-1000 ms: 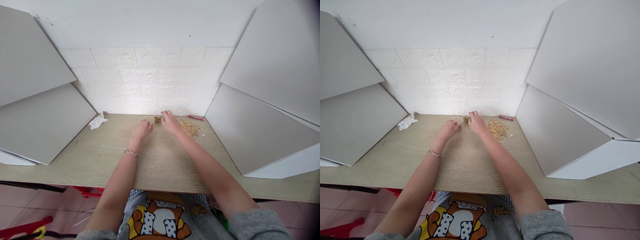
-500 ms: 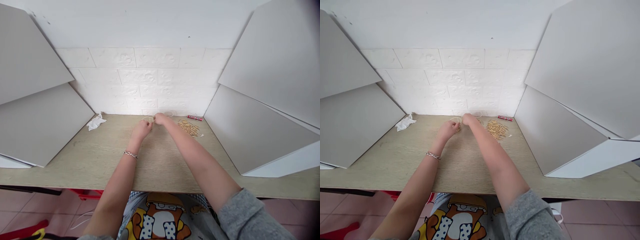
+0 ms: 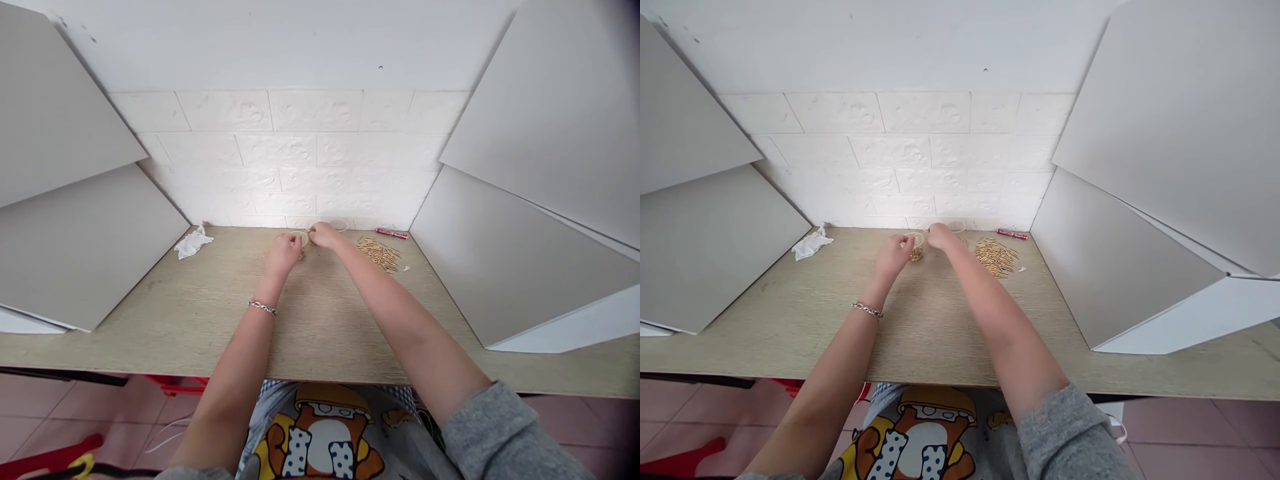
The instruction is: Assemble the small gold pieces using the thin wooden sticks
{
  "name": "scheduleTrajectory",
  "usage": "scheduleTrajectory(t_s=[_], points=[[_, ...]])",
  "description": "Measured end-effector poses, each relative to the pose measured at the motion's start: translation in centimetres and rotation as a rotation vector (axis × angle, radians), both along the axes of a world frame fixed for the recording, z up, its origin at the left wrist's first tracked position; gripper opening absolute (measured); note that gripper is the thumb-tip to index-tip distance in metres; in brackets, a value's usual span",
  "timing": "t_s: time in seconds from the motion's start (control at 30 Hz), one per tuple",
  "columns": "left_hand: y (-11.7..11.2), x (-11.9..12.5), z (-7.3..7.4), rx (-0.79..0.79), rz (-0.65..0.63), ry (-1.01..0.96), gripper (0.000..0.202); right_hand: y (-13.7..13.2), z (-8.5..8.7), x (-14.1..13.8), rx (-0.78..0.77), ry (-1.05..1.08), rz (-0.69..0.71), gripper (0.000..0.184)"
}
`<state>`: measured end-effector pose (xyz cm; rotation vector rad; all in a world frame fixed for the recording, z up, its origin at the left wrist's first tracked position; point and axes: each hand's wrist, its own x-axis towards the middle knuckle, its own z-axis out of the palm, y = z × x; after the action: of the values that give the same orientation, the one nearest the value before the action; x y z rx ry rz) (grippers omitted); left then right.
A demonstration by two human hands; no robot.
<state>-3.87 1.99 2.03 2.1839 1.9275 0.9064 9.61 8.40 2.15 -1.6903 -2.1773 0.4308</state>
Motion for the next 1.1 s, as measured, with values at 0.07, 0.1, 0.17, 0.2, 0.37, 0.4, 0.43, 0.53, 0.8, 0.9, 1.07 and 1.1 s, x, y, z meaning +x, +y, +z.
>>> scheduleTrajectory(t_s=[0.07, 0.1, 0.17, 0.2, 0.37, 0.4, 0.43, 0.53, 0.8, 0.9, 1.07, 1.1], points=[[-0.1, 0.0, 0.2, -0.006, 0.013, -0.052, 0.037, -0.1, -0.1, 0.1, 0.04, 0.032, -0.001, 0.026], [-0.2, 0.0, 0.3, -0.004, 0.018, -0.078, 0.036, -0.2, -0.2, 0.2, 0.062, 0.05, -0.006, 0.031], [-0.2, -0.1, 0.4, 0.005, 0.023, -0.125, 0.035, -0.5, -0.3, 0.3, 0.11, 0.111, -0.03, 0.041], [-0.2, -0.1, 0.4, 0.01, 0.023, -0.145, 0.034, -0.8, -0.4, 0.3, 0.135, 0.157, -0.043, 0.043], [-0.2, -0.2, 0.4, 0.044, 0.028, -0.221, 0.03, -1.7, 0.0, 0.2, 0.242, 0.501, -0.101, 0.039], [-0.3, -0.3, 0.5, 0.057, 0.03, -0.232, 0.03, -1.8, 0.2, 0.2, 0.247, 0.584, -0.12, 0.036], [-0.4, -0.3, 0.7, 0.075, 0.032, -0.241, 0.029, -2.1, 0.5, 0.3, 0.242, 0.668, -0.138, 0.033], [-0.9, -0.2, 1.2, 0.156, 0.045, -0.25, 0.025, -3.5, 0.7, 0.9, 0.194, 0.899, -0.149, 0.03], [-3.1, 3.6, -0.1, 0.141, -0.254, -0.23, 0.01, -9.5, -3.3, 4.1, -0.08, 1.347, -0.227, 0.018], [-3.6, 5.0, -1.2, 0.111, -0.325, -0.232, 0.006, -10.1, -3.7, 4.6, -0.157, 1.457, -0.27, 0.01], [-3.9, 5.8, -1.8, -0.186, -0.32, -0.529, 0.013, -10.1, -3.3, 4.5, -0.235, 1.509, -0.221, 0.009], [-3.9, 5.9, -1.8, -0.269, -0.325, -0.64, 0.015, -10.2, -3.2, 4.5, -0.246, 1.526, -0.215, 0.011]])
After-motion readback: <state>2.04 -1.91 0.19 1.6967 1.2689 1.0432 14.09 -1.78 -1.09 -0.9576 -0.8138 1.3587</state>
